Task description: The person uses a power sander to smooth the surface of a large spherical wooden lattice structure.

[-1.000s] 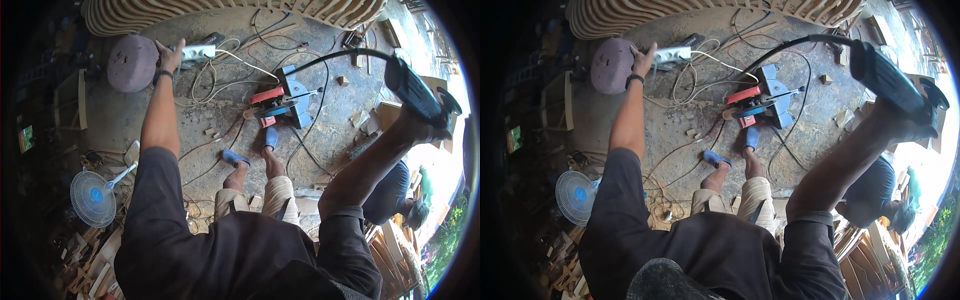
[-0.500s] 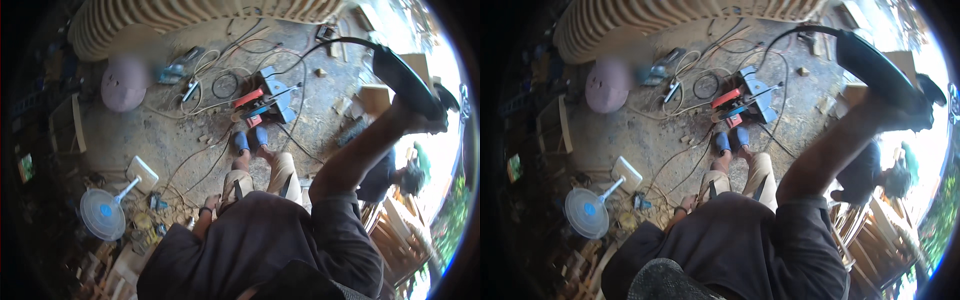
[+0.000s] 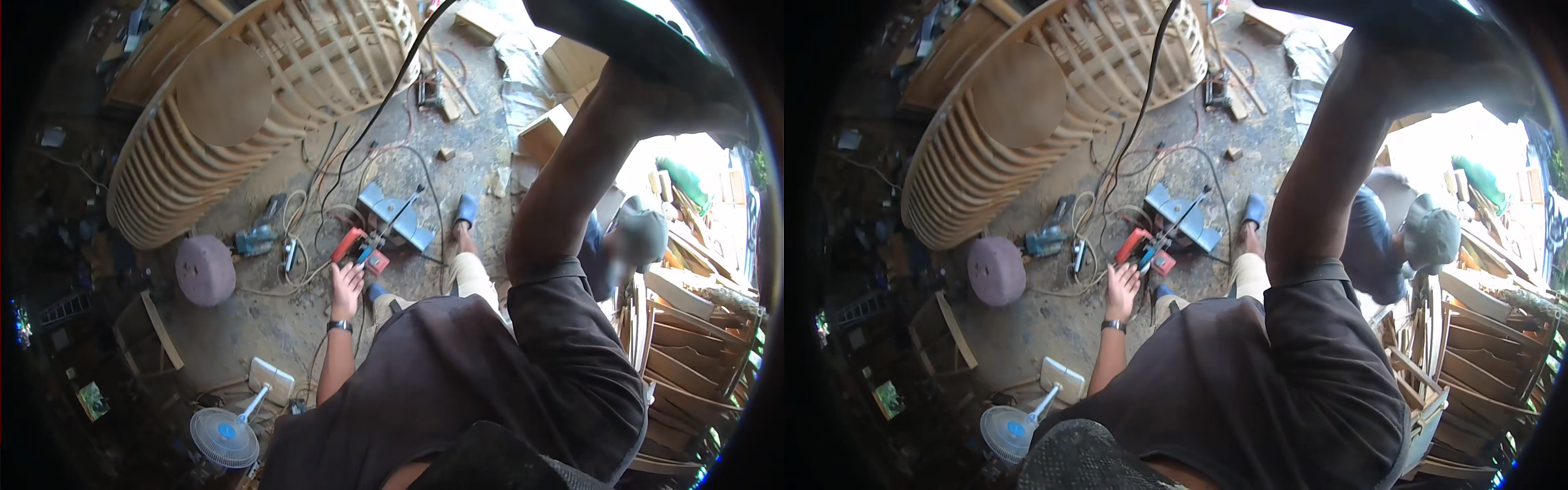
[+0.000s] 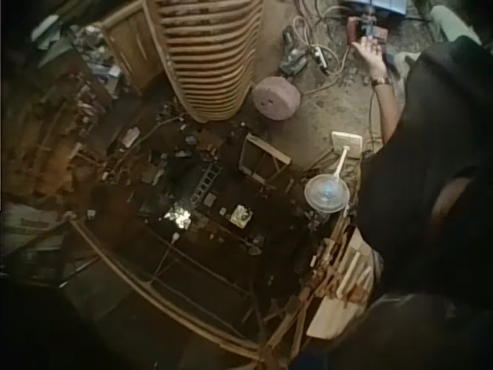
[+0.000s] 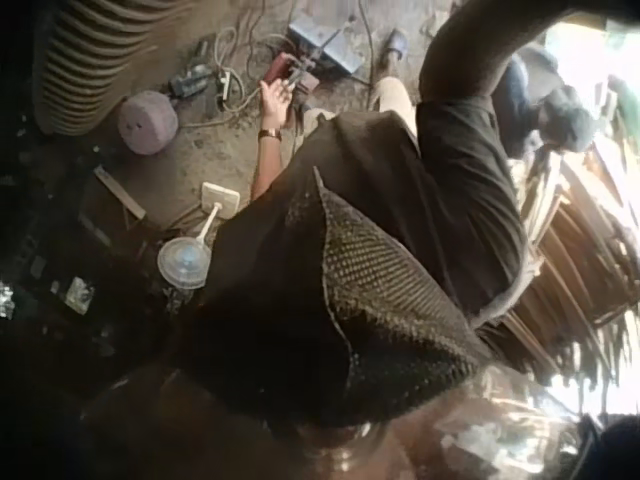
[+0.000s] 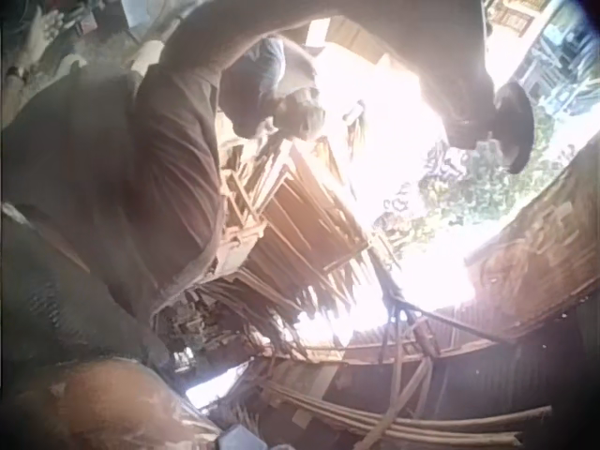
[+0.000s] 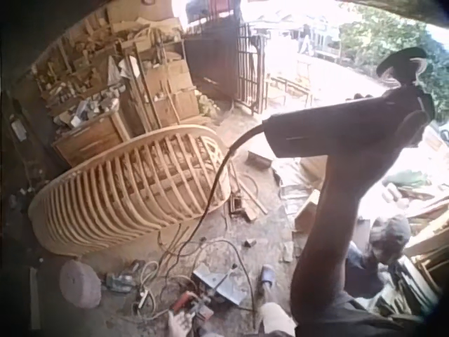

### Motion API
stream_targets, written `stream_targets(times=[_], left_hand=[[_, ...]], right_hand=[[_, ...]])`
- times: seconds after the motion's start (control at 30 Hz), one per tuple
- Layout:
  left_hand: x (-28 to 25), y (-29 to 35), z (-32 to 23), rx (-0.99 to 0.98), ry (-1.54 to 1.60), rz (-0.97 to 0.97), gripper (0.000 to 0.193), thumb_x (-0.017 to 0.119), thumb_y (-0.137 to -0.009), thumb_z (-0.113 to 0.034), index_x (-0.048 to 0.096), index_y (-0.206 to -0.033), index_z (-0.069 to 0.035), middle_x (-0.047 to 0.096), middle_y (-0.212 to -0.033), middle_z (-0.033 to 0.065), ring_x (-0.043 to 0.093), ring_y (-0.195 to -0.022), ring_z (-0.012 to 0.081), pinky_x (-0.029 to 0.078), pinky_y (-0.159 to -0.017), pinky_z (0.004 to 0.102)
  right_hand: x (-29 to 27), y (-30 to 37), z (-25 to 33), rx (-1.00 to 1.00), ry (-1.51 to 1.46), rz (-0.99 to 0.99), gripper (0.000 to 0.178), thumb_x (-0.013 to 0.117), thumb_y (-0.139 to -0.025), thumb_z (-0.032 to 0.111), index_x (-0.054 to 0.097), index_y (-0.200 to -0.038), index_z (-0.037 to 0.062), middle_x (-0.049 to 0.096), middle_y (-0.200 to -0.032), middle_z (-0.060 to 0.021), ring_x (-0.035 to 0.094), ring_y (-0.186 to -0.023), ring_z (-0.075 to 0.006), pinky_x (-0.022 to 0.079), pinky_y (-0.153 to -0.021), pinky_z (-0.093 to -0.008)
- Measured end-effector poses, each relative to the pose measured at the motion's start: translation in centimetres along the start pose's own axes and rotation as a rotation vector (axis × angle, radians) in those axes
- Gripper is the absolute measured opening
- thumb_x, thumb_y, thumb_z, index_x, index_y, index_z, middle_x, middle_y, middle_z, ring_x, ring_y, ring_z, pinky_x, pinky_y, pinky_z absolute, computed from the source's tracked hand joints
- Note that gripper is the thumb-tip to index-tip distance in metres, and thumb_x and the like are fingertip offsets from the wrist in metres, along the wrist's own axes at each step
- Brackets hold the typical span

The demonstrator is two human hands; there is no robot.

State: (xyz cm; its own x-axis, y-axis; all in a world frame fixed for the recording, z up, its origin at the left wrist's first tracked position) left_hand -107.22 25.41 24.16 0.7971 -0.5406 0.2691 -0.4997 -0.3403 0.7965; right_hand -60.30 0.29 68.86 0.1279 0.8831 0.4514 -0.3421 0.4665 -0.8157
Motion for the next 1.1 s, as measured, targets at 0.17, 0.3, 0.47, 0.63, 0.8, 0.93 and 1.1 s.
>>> stream_targets(times=[0.17,0.3,0.47,0.63,0.8,0.93,1.1], left_hand=[[29.4,-5.7,-6.9,-0.042,0.516,0.231,0.105,0.046,-0.085,-0.080,0.025,-0.152,-0.001,0.049,-0.140,0.0158,0.054,-0.119,0.0320,0.043,-0.100,0.0445],[43.2,-9.6,-10.7,0.019,0.641,0.415,0.076,0.054,-0.091,-0.066,0.049,-0.126,0.001,0.060,-0.125,0.0128,0.059,-0.111,0.0309,0.049,-0.093,0.0437],[45.9,-14.8,-14.3,0.188,0.674,0.062,0.029,0.057,-0.100,-0.032,0.059,-0.109,-0.004,0.069,-0.110,0.0065,0.064,-0.088,0.0182,0.054,-0.077,0.0324],[43.9,-18.0,-16.4,0.280,0.601,-0.098,0.021,0.055,-0.100,-0.024,0.062,-0.111,-0.007,0.070,-0.110,0.0014,0.061,-0.082,0.0117,0.052,-0.071,0.0253],[48.3,-22.1,-18.4,0.324,0.554,-0.161,0.012,0.062,-0.096,-0.017,0.063,-0.107,-0.012,0.070,-0.106,-0.0020,0.058,-0.077,0.0074,0.047,-0.067,0.0230],[58.2,-27.2,-22.8,0.450,0.420,-0.146,0.011,0.063,-0.095,-0.017,0.061,-0.106,-0.015,0.070,-0.104,-0.0026,0.057,-0.078,0.0069,0.046,-0.067,0.0225],[72.3,-32.0,-27.4,0.554,0.035,0.014,0.008,0.061,-0.094,-0.012,0.059,-0.101,-0.012,0.067,-0.095,-0.0001,0.057,-0.075,0.0074,0.044,-0.066,0.0202]], right_hand=[[-7.5,-9.8,-7.6,0.229,-0.218,-0.076,0.067,0.035,-0.096,0.062,0.055,-0.116,0.0009,0.066,-0.096,-0.0137,0.066,-0.094,-0.0248,0.054,-0.090,-0.0429],[-12.2,-14.5,-9.9,0.280,-0.079,0.047,0.076,0.018,-0.102,0.062,0.054,-0.118,-0.0032,0.066,-0.090,-0.0174,0.069,-0.085,-0.0288,0.061,-0.078,-0.0409],[-15.8,-16.6,-13.0,0.445,-0.183,-0.138,0.074,0.020,-0.102,0.063,0.053,-0.120,-0.0004,0.065,-0.096,-0.0159,0.069,-0.085,-0.0287,0.062,-0.074,-0.0423],[-18.3,-19.1,-18.2,0.530,-0.051,-0.073,0.088,0.028,-0.093,0.076,0.046,-0.134,0.0005,0.060,-0.113,-0.0150,0.064,-0.095,-0.0307,0.058,-0.082,-0.0454],[-21.6,-20.9,-25.5,0.753,-0.237,0.077,0.083,0.045,-0.094,0.068,0.039,-0.139,-0.0013,0.055,-0.120,-0.0184,0.062,-0.101,-0.0330,0.056,-0.082,-0.0426],[-23.2,-22.6,-34.2,0.966,-0.163,0.039,0.067,0.056,-0.095,0.048,0.043,-0.136,-0.0029,0.058,-0.116,-0.0191,0.064,-0.099,-0.0338,0.055,-0.083,-0.0407],[-23.1,-25.1,-44.8,1.184,-0.140,0.058,0.057,0.056,-0.095,0.040,0.049,-0.132,-0.0032,0.062,-0.111,-0.0181,0.065,-0.100,-0.0332,0.054,-0.085,-0.0421]])
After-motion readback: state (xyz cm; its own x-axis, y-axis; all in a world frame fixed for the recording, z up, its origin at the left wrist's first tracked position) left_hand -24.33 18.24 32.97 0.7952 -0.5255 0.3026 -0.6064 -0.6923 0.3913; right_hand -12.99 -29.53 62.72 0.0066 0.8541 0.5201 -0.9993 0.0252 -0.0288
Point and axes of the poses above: each hand's wrist, its own y-axis away from the middle knuckle, its own x-axis out of the palm, z = x × y, the point moved 1 cm from there along -y, towards the middle knuckle
